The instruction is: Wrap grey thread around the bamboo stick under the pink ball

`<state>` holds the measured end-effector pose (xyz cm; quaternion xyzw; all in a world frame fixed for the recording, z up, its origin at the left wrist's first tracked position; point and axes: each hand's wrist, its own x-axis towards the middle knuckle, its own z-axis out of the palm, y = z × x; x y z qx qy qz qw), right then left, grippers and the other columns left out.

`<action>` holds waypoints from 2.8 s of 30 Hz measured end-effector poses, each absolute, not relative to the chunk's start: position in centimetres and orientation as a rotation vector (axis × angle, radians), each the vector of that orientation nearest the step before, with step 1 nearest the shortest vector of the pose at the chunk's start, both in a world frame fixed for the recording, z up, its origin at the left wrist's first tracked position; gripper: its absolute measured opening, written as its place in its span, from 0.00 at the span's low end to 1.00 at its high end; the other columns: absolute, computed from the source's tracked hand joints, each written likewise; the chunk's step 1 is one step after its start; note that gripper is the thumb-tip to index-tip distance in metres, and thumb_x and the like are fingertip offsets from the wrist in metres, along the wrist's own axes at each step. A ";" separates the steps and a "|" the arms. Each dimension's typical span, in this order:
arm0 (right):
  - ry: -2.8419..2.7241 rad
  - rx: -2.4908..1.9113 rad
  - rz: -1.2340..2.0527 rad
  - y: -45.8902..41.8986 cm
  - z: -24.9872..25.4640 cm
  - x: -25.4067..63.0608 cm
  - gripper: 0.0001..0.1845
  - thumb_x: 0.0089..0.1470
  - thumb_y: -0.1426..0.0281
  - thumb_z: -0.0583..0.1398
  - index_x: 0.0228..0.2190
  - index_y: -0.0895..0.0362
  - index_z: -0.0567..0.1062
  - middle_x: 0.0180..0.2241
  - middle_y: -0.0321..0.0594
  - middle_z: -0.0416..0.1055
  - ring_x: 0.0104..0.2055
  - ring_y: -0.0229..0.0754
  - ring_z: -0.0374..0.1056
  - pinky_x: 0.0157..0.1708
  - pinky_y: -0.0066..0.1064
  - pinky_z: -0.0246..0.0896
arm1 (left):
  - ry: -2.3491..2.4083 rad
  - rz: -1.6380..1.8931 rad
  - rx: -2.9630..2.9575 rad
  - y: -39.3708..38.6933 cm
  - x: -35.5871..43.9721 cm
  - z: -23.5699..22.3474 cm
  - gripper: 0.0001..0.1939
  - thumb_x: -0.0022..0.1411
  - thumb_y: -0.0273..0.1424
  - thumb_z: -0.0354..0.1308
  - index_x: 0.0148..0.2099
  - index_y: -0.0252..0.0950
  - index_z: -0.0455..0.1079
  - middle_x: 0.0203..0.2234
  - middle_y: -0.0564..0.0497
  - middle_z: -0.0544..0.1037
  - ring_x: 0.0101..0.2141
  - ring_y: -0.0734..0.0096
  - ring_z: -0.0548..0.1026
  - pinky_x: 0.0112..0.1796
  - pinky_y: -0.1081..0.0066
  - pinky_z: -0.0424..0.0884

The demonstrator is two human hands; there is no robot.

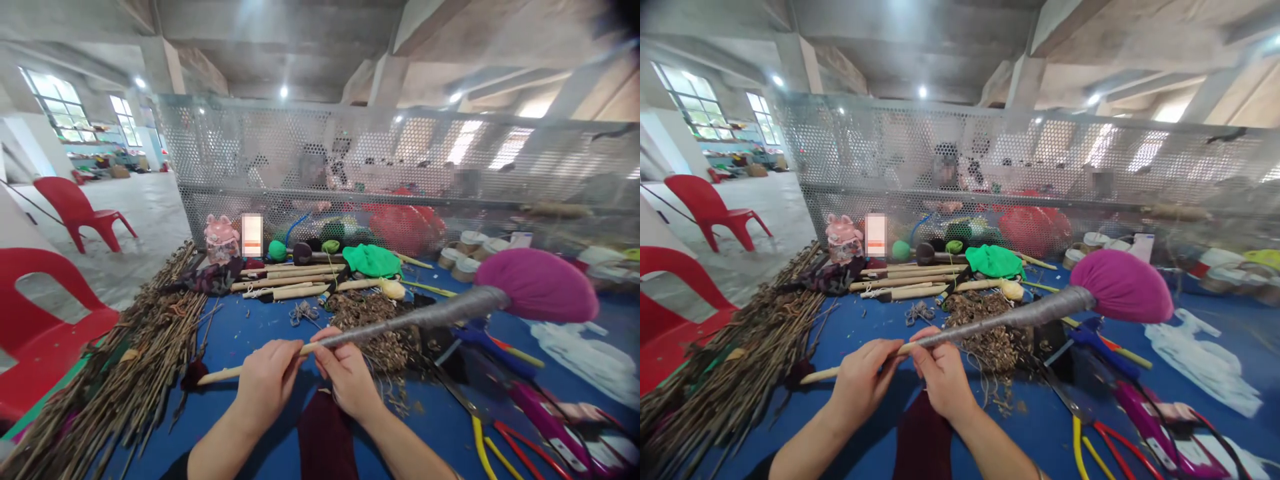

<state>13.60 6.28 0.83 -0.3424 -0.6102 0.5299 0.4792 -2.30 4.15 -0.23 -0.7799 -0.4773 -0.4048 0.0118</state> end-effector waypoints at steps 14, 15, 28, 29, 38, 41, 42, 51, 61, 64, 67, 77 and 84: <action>-1.374 -0.840 1.371 7.3 -0.1 13.9 0.20 0.46 0.55 0.61 0.31 0.59 0.68 0.14 0.26 0.55 0.17 0.30 0.49 0.18 0.25 0.41 | -1.484 -1.105 -2.461 4.2 -2.8 0.6 0.12 0.63 0.31 0.48 0.46 0.37 0.68 0.35 0.48 0.78 0.35 0.67 0.76 0.35 0.70 0.70; -1.350 -0.835 1.350 7.3 -0.1 13.9 0.20 0.46 0.55 0.61 0.31 0.60 0.67 0.14 0.26 0.54 0.17 0.30 0.49 0.17 0.24 0.40 | -1.442 -1.147 -2.388 4.0 -2.5 0.4 0.12 0.63 0.31 0.49 0.47 0.36 0.67 0.35 0.47 0.78 0.35 0.66 0.75 0.36 0.69 0.70; -1.279 -0.845 1.293 8.2 1.6 14.2 0.25 0.43 0.49 0.61 0.17 0.56 0.59 0.11 0.25 0.50 0.12 0.26 0.41 0.12 0.25 0.31 | -1.411 -1.055 -2.298 4.8 -0.5 4.0 0.06 0.61 0.30 0.53 0.34 0.36 0.70 0.30 0.49 0.76 0.34 0.68 0.73 0.35 0.70 0.68; -1.310 -0.832 1.321 8.3 1.8 14.6 0.25 0.44 0.50 0.61 0.18 0.57 0.60 0.11 0.26 0.51 0.13 0.26 0.41 0.12 0.25 0.31 | -1.416 -1.070 -2.336 4.9 -0.6 4.3 0.06 0.61 0.31 0.53 0.35 0.36 0.70 0.31 0.50 0.76 0.34 0.68 0.73 0.36 0.70 0.68; -1.282 -0.704 1.406 6.9 1.3 15.5 0.22 0.46 0.55 0.62 0.34 0.58 0.64 0.14 0.24 0.55 0.13 0.27 0.42 0.13 0.23 0.32 | -1.496 -1.072 -2.455 3.6 0.1 2.7 0.13 0.65 0.35 0.46 0.42 0.37 0.70 0.32 0.50 0.78 0.33 0.68 0.75 0.34 0.71 0.69; -1.270 -0.746 1.362 6.1 1.4 15.3 0.22 0.46 0.54 0.61 0.34 0.58 0.65 0.13 0.24 0.55 0.13 0.27 0.42 0.13 0.23 0.32 | -1.414 -1.194 -2.282 3.2 0.3 1.6 0.13 0.63 0.33 0.50 0.47 0.34 0.67 0.40 0.44 0.76 0.40 0.64 0.73 0.39 0.67 0.69; -1.268 -0.759 1.357 5.9 1.5 15.3 0.23 0.46 0.53 0.61 0.34 0.58 0.64 0.13 0.24 0.55 0.13 0.28 0.42 0.13 0.24 0.32 | -1.369 -1.235 -2.264 3.2 0.3 1.4 0.12 0.62 0.33 0.51 0.46 0.34 0.68 0.40 0.44 0.75 0.40 0.65 0.73 0.40 0.67 0.69; -1.426 -0.696 1.417 5.2 1.8 16.1 0.22 0.49 0.56 0.60 0.39 0.58 0.65 0.18 0.28 0.61 0.15 0.28 0.45 0.15 0.25 0.33 | -1.317 -1.315 -2.359 2.6 -1.1 2.1 0.11 0.63 0.32 0.50 0.42 0.36 0.71 0.31 0.49 0.76 0.31 0.73 0.74 0.33 0.74 0.70; -1.475 -0.724 1.432 5.5 1.1 15.5 0.21 0.50 0.53 0.58 0.25 0.60 0.68 0.13 0.29 0.56 0.14 0.28 0.43 0.15 0.25 0.33 | -1.469 -1.029 -2.432 2.0 -0.7 2.2 0.18 0.65 0.32 0.46 0.56 0.39 0.62 0.36 0.49 0.77 0.34 0.70 0.76 0.34 0.74 0.70; -1.539 -0.774 1.472 5.7 0.7 14.9 0.26 0.50 0.51 0.56 0.17 0.60 0.65 0.11 0.28 0.52 0.14 0.27 0.42 0.15 0.25 0.34 | -1.508 -0.901 -2.437 1.9 -0.6 2.4 0.20 0.64 0.32 0.46 0.58 0.46 0.61 0.33 0.52 0.75 0.29 0.73 0.75 0.27 0.77 0.67; -1.464 -0.755 1.607 5.4 0.9 14.8 0.21 0.48 0.52 0.58 0.27 0.58 0.66 0.16 0.28 0.60 0.14 0.27 0.41 0.14 0.23 0.33 | -1.541 -0.900 -2.340 2.2 -1.4 2.4 0.19 0.64 0.31 0.47 0.55 0.49 0.65 0.30 0.53 0.74 0.26 0.75 0.73 0.24 0.78 0.63; -1.738 -0.944 1.342 1.2 2.1 17.9 0.16 0.54 0.58 0.56 0.30 0.58 0.71 0.16 0.32 0.63 0.18 0.31 0.52 0.19 0.24 0.45 | -1.685 -1.090 -1.985 3.9 -4.5 3.2 0.18 0.64 0.35 0.47 0.55 0.47 0.66 0.34 0.51 0.76 0.31 0.72 0.74 0.27 0.75 0.61; -1.883 -1.196 0.755 -5.3 2.7 22.3 0.12 0.53 0.61 0.57 0.25 0.54 0.74 0.21 0.39 0.68 0.23 0.40 0.63 0.24 0.30 0.57 | -1.805 -1.082 -1.800 5.1 -6.5 3.3 0.19 0.64 0.35 0.47 0.56 0.48 0.65 0.32 0.51 0.75 0.29 0.69 0.72 0.25 0.73 0.57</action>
